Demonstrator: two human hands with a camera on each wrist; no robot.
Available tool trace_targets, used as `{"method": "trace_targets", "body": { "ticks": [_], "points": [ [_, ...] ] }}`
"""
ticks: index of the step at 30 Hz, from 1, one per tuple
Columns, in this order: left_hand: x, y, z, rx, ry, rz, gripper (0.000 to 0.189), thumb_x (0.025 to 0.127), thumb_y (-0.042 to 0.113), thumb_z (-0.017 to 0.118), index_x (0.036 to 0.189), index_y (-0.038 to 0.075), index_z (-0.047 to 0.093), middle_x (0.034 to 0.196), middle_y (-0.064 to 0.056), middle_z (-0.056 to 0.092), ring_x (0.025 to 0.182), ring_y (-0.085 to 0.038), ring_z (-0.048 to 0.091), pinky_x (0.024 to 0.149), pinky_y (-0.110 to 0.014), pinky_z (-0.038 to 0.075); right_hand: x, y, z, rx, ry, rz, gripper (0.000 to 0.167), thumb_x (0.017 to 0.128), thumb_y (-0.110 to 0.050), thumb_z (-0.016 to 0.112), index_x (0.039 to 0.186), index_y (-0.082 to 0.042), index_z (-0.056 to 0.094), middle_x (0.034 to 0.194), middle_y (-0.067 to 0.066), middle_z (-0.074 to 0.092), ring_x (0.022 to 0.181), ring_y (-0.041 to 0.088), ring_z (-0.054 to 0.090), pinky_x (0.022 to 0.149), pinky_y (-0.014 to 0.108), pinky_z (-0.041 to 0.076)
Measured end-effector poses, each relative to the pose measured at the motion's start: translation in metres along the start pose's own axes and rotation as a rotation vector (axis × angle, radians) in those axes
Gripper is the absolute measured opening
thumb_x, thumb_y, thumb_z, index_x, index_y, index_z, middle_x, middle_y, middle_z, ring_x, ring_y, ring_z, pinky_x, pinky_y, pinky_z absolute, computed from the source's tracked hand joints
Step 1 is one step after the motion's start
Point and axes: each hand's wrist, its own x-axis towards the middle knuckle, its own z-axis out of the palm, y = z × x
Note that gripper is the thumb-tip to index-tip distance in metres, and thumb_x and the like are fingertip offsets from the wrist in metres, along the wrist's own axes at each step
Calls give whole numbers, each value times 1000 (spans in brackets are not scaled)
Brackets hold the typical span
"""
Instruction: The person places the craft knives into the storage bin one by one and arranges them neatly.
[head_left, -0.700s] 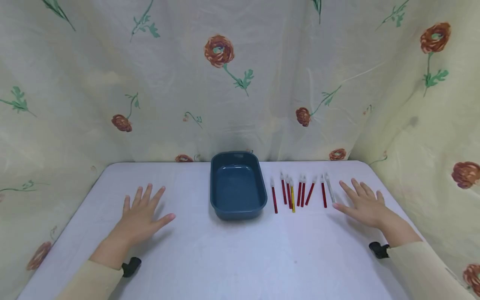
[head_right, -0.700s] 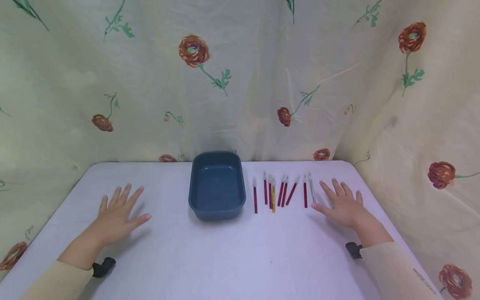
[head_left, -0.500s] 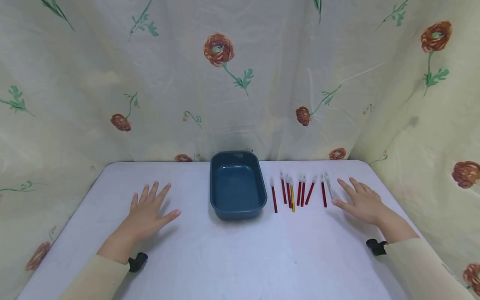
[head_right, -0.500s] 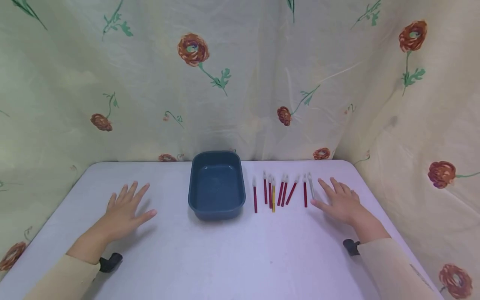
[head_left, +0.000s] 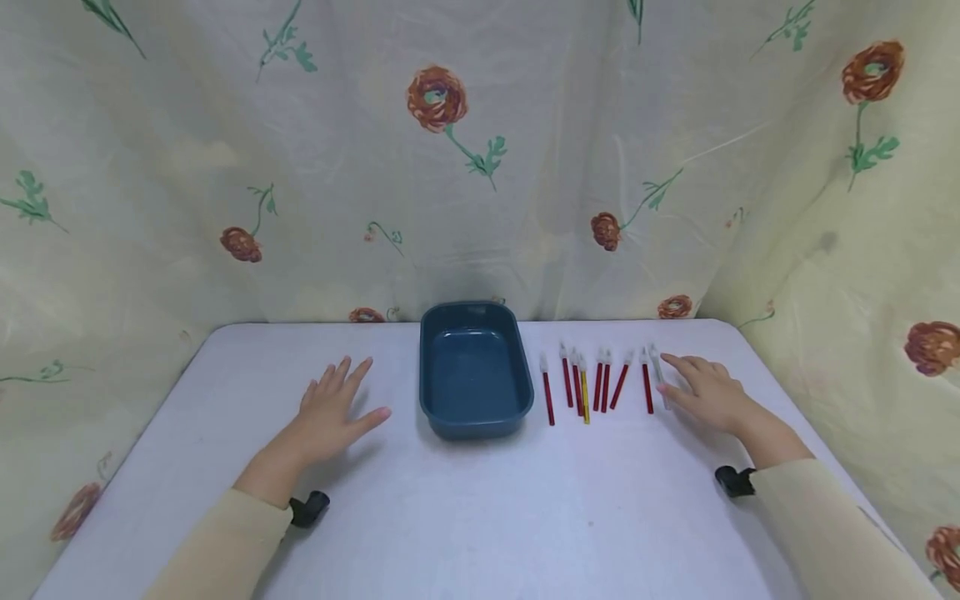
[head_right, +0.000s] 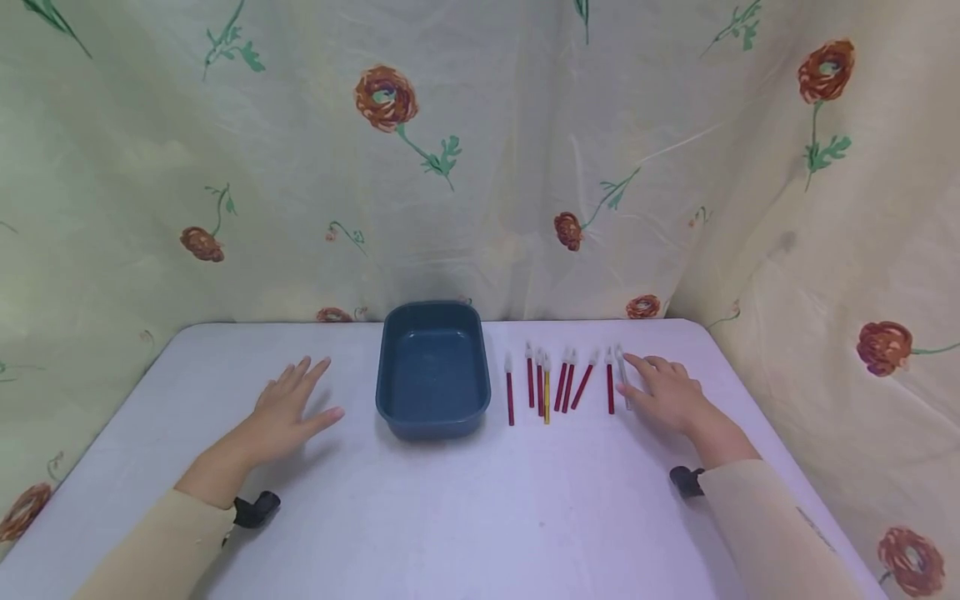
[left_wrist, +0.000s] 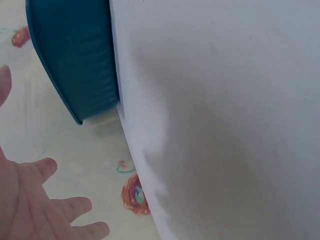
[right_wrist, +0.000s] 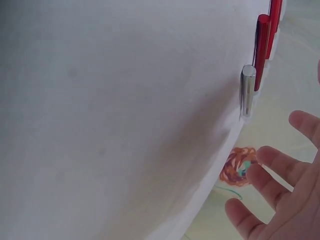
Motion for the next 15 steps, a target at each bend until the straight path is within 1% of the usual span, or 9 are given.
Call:
{"method": "trace_targets", "body": {
  "ticks": [5,10,13,15],
  "points": [
    [7,7,5,-52,-14,-4,87,96,56,57,161,14,18,164,-26,13,149,-50,8,115,-69,5,6,-1,-3,26,-30,6,67,103,-47,50,152,-3,35,146,37,34,126,60,33,90,78,31],
    [13,16,7,-138,-37,21,86,97,54,58,161,15,17,164,-24,13,150,-46,10,116,-67,7,10,1,-7,44,-40,8,64,103,-44,51,148,0,40,142,39,37,124,62,35,90,80,32],
    [17,21,7,-198,-61,11,88,95,58,58,162,19,15,166,-20,10,151,-44,9,115,-69,11,14,4,-6,58,-28,-15,60,102,-38,55,145,2,44,138,40,42,123,61,38,94,76,33],
    [20,24,7,-242,-70,3,89,95,58,59,162,21,14,166,-19,8,151,-43,9,113,-70,15,18,5,-6,69,-16,-36,55,101,-33,58,140,4,48,133,40,47,120,60,42,96,73,34]
  ]
}}
